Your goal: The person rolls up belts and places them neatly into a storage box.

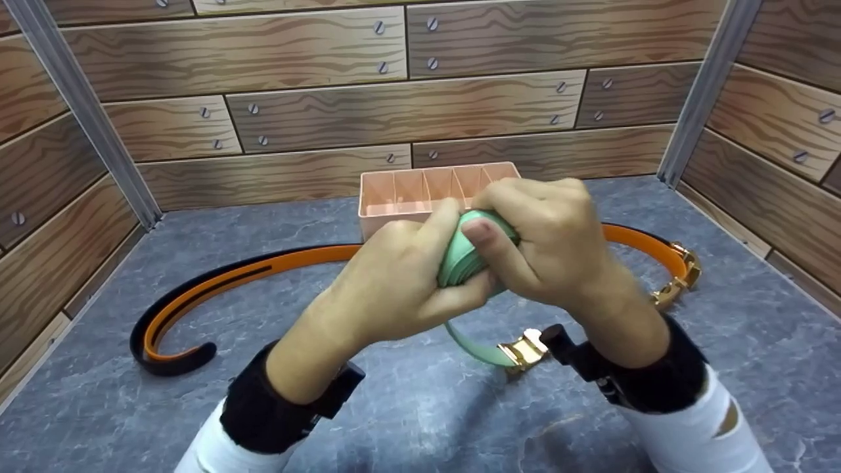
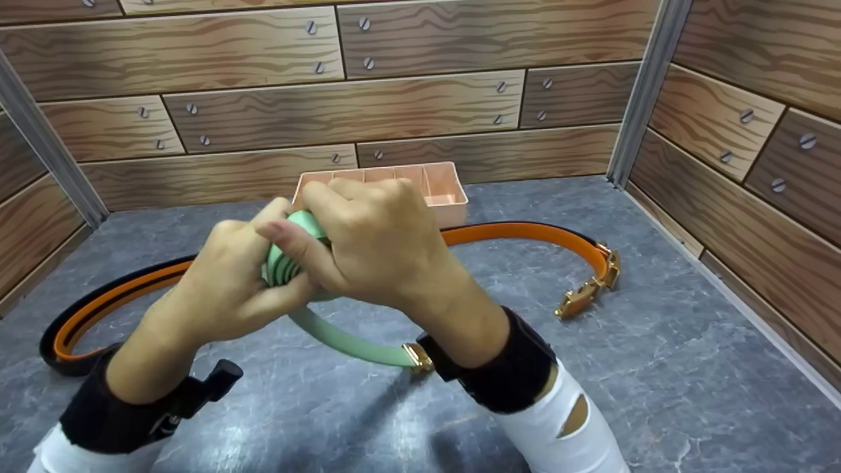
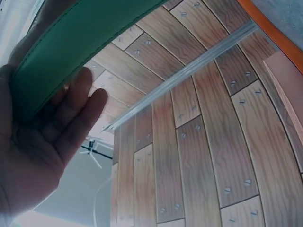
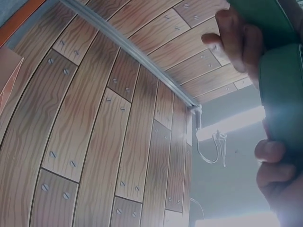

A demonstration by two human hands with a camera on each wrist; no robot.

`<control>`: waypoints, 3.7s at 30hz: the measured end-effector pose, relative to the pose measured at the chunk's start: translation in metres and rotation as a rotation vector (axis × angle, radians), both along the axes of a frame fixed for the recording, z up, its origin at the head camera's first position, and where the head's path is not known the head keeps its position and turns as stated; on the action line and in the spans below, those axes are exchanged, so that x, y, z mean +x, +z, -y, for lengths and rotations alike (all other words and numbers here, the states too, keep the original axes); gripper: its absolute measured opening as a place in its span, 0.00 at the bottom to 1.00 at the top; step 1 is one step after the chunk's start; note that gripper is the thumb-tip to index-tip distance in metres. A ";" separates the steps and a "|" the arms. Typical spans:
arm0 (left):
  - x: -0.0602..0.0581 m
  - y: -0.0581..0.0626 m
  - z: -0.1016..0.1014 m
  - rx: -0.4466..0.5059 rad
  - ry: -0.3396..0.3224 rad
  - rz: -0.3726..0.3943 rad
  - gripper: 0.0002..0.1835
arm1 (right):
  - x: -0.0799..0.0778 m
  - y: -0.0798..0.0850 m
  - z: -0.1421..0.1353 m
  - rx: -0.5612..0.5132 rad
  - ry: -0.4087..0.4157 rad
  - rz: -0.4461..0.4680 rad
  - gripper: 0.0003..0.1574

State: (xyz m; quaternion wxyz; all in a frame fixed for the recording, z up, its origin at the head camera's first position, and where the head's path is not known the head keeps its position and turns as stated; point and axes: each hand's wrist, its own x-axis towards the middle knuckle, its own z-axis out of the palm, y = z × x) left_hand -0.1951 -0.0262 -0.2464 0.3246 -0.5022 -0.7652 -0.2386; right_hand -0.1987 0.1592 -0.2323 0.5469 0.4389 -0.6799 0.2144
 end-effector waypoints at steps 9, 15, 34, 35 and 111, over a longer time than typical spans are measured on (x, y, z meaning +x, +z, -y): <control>-0.005 -0.004 -0.008 0.160 -0.091 0.075 0.22 | -0.004 0.003 0.001 -0.188 0.039 0.130 0.41; -0.002 -0.002 -0.003 0.070 -0.055 0.055 0.20 | -0.002 0.003 -0.002 -0.126 0.077 0.143 0.41; -0.002 -0.001 -0.002 0.121 -0.033 0.027 0.20 | -0.001 0.003 -0.002 -0.126 0.047 0.171 0.41; -0.002 -0.001 -0.001 0.104 -0.028 0.024 0.19 | 0.000 0.004 -0.003 -0.102 0.038 0.178 0.40; 0.003 -0.005 -0.006 0.094 -0.009 -0.160 0.19 | 0.013 0.009 0.000 -0.083 0.124 0.051 0.40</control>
